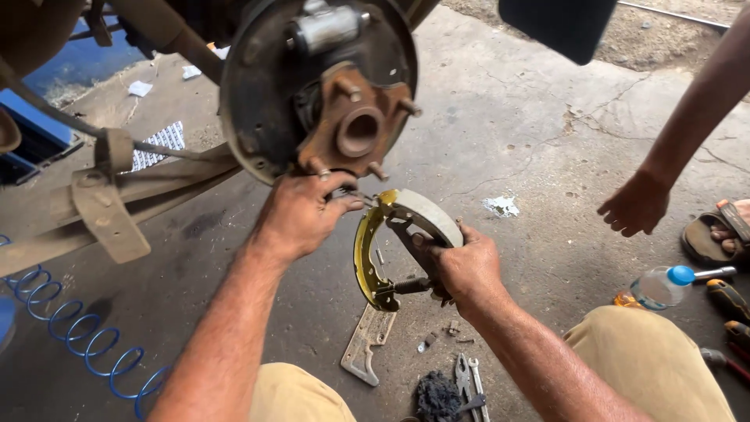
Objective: Replacing brake shoes on a vehicle's rear drum brake assembly.
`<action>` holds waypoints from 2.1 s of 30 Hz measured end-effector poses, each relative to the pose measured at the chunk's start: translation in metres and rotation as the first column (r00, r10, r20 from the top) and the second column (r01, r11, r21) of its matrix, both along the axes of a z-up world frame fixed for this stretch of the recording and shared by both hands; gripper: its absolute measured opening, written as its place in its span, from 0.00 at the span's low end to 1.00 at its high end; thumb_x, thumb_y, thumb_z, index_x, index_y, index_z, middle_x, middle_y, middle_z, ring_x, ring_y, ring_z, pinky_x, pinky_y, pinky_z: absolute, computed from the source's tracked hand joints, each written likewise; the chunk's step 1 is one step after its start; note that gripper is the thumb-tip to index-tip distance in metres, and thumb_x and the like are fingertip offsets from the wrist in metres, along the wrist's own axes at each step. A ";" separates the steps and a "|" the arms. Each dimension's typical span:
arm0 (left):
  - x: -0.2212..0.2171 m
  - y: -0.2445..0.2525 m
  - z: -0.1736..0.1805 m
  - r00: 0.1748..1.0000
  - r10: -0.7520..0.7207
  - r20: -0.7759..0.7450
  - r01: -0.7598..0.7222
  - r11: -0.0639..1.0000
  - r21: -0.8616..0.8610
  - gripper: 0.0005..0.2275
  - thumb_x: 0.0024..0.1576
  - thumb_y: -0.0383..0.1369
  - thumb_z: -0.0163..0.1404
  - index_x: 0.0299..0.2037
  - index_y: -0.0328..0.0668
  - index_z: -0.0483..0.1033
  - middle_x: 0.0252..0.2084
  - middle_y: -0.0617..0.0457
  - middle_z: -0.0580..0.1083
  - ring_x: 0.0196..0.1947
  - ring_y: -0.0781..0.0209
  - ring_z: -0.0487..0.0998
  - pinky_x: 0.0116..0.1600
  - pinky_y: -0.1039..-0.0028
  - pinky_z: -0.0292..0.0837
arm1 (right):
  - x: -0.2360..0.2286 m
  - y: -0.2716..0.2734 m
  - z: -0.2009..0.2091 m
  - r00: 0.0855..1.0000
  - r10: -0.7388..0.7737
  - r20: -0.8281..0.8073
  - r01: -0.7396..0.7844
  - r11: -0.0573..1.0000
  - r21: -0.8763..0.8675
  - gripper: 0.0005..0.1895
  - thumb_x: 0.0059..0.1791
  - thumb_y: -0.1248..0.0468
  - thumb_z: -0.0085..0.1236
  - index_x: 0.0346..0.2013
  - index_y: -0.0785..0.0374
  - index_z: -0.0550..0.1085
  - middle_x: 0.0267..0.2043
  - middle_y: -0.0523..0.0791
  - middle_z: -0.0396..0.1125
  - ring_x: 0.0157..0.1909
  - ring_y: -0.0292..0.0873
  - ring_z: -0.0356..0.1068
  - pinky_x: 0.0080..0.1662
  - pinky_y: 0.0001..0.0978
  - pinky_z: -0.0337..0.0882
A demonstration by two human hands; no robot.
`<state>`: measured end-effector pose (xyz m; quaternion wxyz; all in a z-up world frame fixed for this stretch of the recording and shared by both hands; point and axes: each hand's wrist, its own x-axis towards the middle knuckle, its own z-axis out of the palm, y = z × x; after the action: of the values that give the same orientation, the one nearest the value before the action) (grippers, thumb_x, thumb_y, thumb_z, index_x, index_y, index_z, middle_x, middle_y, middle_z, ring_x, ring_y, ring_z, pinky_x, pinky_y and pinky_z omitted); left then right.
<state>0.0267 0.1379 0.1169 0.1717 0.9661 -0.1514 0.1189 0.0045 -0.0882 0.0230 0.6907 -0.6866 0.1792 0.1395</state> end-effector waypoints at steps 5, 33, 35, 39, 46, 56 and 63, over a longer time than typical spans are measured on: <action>-0.002 0.003 0.006 0.997 -0.075 0.036 0.075 0.997 0.010 0.13 0.55 0.39 0.60 0.46 0.42 0.82 0.35 0.49 0.82 0.35 0.57 0.84 0.43 0.65 0.81 | -0.020 0.033 -0.005 0.989 -0.114 -0.093 0.125 0.985 0.118 0.30 0.45 0.69 0.61 0.63 0.62 0.70 0.34 0.52 0.74 0.20 0.41 0.66 0.18 0.33 0.66; 0.001 -0.008 0.002 1.000 -0.013 -0.016 0.012 0.998 -0.060 0.16 0.57 0.39 0.58 0.50 0.36 0.80 0.40 0.45 0.82 0.39 0.56 0.84 0.45 0.68 0.82 | -0.017 0.084 -0.013 0.935 -0.354 -0.021 0.302 0.764 0.570 0.22 0.44 0.63 0.68 0.49 0.69 0.74 0.33 0.50 0.69 0.23 0.44 0.70 0.20 0.42 0.76; -0.002 -0.010 0.004 0.994 0.056 -0.098 -0.058 0.998 -0.021 0.16 0.58 0.39 0.57 0.51 0.38 0.80 0.37 0.45 0.82 0.36 0.56 0.84 0.43 0.68 0.82 | -0.017 0.086 -0.016 0.932 -0.362 0.024 0.276 0.751 0.600 0.21 0.44 0.63 0.69 0.47 0.71 0.75 0.33 0.49 0.71 0.24 0.42 0.70 0.20 0.40 0.75; -0.005 -0.016 0.011 0.998 0.007 0.057 -0.009 0.999 0.035 0.14 0.55 0.37 0.61 0.44 0.35 0.82 0.33 0.44 0.80 0.33 0.54 0.82 0.38 0.65 0.78 | -0.014 0.088 -0.016 0.938 -0.346 -0.022 0.273 0.698 0.662 0.17 0.43 0.63 0.68 0.42 0.69 0.74 0.28 0.48 0.68 0.20 0.42 0.68 0.18 0.41 0.73; -0.006 -0.024 0.013 0.997 0.078 0.003 -0.078 0.996 0.053 0.10 0.56 0.36 0.60 0.42 0.40 0.83 0.28 0.47 0.80 0.28 0.54 0.82 0.36 0.64 0.77 | -0.014 0.094 -0.014 0.917 -0.397 -0.035 0.315 0.669 0.673 0.16 0.43 0.64 0.69 0.41 0.69 0.74 0.27 0.46 0.69 0.20 0.41 0.66 0.18 0.38 0.70; -0.011 -0.038 0.016 0.993 0.029 0.117 -0.035 0.998 0.053 0.10 0.54 0.32 0.59 0.45 0.38 0.82 0.26 0.46 0.79 0.28 0.52 0.81 0.34 0.63 0.75 | -0.013 0.107 -0.027 0.876 -0.483 0.001 0.376 0.683 0.626 0.20 0.46 0.63 0.70 0.47 0.71 0.75 0.34 0.49 0.73 0.29 0.38 0.71 0.26 0.31 0.73; -0.008 -0.030 0.011 0.997 0.012 0.076 -0.013 1.000 0.014 0.11 0.56 0.32 0.58 0.47 0.39 0.80 0.34 0.44 0.80 0.32 0.50 0.82 0.36 0.63 0.76 | -0.005 0.088 -0.023 0.963 -0.229 -0.139 0.253 0.611 0.750 0.20 0.43 0.63 0.67 0.45 0.71 0.74 0.30 0.48 0.70 0.21 0.40 0.68 0.19 0.35 0.72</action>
<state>0.0186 0.1077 0.1280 0.1582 0.9630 -0.1528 0.1557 -0.0006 0.0002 -0.0005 0.9244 -0.2999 0.2044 0.1176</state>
